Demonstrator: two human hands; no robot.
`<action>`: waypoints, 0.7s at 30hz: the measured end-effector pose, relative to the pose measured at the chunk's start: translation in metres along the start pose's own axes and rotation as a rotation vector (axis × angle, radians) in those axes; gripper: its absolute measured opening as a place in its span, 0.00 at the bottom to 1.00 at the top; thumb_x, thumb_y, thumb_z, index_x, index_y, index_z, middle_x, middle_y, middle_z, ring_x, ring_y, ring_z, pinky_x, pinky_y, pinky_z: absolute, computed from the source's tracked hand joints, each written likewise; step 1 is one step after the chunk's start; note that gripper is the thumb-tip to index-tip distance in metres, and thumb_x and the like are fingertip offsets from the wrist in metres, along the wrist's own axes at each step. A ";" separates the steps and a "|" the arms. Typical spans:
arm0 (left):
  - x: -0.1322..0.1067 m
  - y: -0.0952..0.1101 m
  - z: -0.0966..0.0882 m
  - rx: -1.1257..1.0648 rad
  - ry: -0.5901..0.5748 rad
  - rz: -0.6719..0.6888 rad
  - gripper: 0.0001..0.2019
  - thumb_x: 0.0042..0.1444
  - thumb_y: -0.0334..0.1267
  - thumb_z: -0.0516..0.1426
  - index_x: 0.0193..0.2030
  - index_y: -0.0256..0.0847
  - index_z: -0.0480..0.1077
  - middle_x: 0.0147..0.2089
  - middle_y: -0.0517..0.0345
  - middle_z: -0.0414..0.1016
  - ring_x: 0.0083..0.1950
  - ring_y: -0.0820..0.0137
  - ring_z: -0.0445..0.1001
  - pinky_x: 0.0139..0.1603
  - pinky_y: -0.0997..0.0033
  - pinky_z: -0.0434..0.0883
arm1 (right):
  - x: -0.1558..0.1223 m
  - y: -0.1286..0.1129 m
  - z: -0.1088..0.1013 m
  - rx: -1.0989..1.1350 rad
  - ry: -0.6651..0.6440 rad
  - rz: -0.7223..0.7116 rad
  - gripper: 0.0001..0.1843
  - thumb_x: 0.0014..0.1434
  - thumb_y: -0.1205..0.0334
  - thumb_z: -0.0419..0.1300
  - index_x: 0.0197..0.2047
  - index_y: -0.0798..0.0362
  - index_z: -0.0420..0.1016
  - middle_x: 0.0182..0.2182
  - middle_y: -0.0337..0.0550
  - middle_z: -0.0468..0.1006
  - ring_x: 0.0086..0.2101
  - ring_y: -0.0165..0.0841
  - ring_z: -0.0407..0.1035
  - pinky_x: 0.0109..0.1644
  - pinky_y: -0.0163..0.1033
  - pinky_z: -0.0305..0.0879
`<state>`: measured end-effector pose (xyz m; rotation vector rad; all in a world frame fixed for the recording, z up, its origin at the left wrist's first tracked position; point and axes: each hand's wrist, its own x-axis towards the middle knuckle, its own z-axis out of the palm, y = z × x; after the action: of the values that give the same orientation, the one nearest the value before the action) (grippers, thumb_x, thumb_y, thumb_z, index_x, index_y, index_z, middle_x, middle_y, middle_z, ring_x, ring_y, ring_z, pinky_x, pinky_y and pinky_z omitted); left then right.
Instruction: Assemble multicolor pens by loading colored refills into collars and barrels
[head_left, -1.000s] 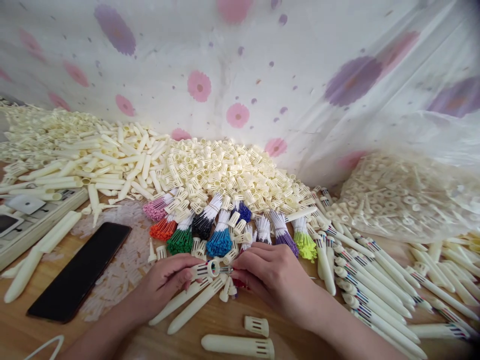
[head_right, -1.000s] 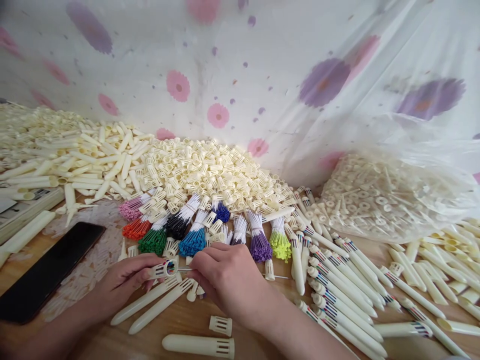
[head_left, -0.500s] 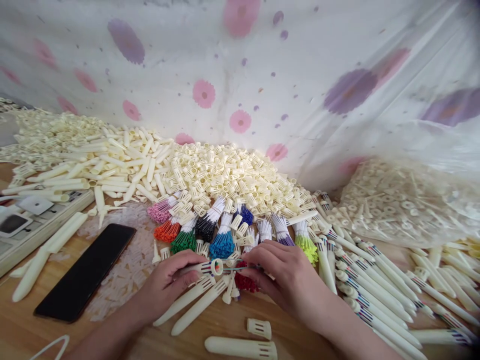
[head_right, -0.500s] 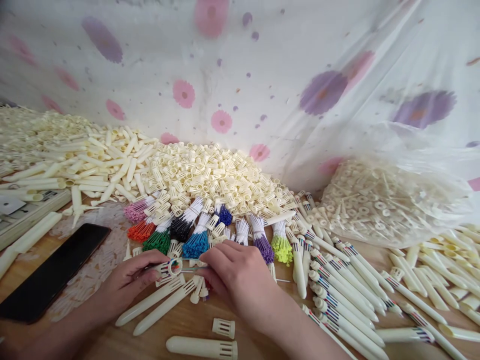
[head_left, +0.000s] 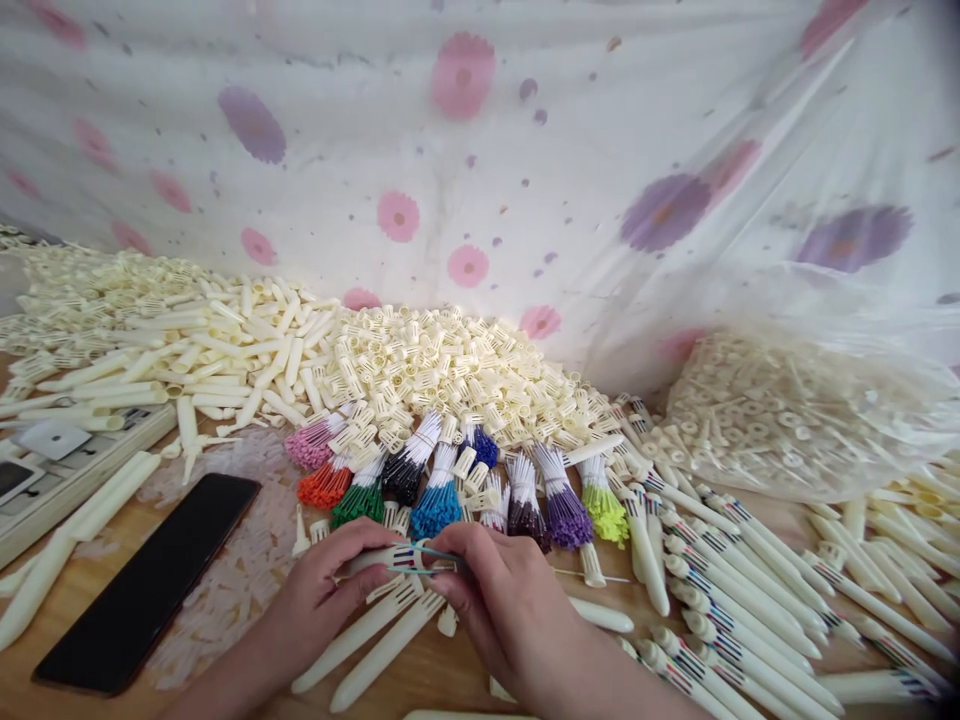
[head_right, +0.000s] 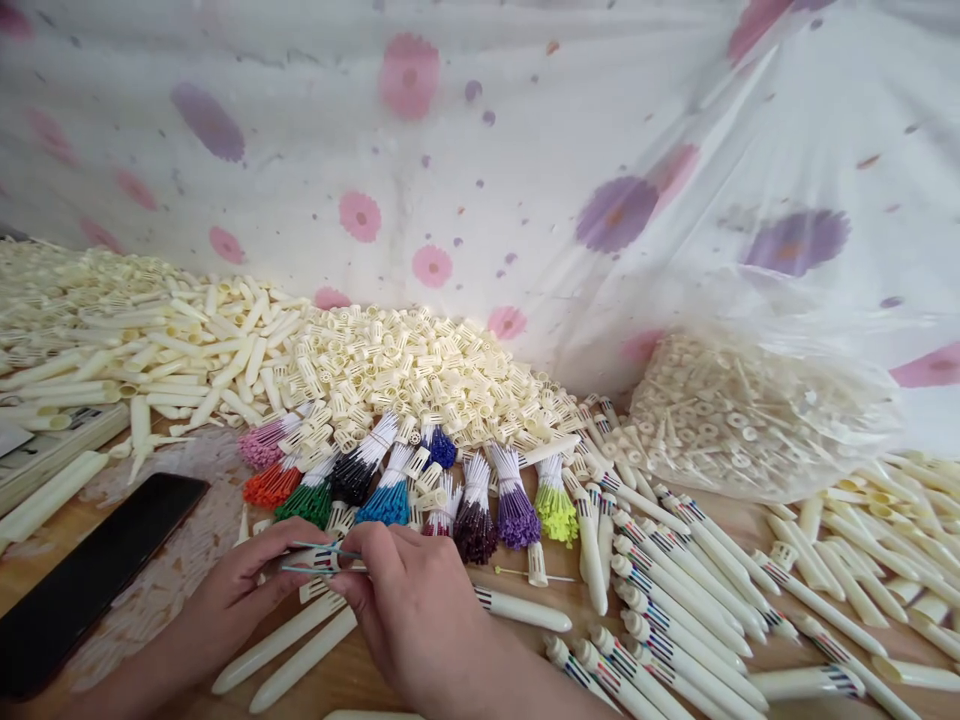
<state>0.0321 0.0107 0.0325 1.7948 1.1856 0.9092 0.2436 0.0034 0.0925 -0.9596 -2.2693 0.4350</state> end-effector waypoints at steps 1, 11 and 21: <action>0.001 0.000 0.000 0.005 0.008 0.006 0.07 0.55 0.37 0.57 0.39 0.48 0.76 0.36 0.59 0.79 0.39 0.66 0.78 0.40 0.73 0.74 | 0.000 0.001 0.000 -0.003 -0.009 0.002 0.09 0.67 0.62 0.45 0.41 0.55 0.63 0.27 0.42 0.75 0.25 0.31 0.68 0.27 0.33 0.61; 0.006 -0.010 -0.008 -0.113 0.398 -0.255 0.24 0.43 0.60 0.60 0.37 0.41 0.77 0.23 0.59 0.79 0.28 0.65 0.78 0.31 0.73 0.76 | -0.045 0.025 -0.014 -0.130 -0.281 0.341 0.03 0.58 0.66 0.59 0.32 0.53 0.68 0.35 0.43 0.75 0.35 0.34 0.68 0.38 0.37 0.63; 0.004 -0.003 0.002 -0.135 0.301 -0.229 0.24 0.41 0.60 0.61 0.36 0.42 0.77 0.24 0.59 0.79 0.27 0.67 0.78 0.31 0.78 0.75 | -0.071 0.077 -0.050 -0.546 -0.144 0.494 0.07 0.62 0.66 0.54 0.41 0.54 0.73 0.37 0.45 0.78 0.38 0.34 0.71 0.43 0.37 0.65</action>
<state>0.0339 0.0151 0.0294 1.4144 1.4464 1.1203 0.3550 0.0071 0.0606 -1.8341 -2.3106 0.0751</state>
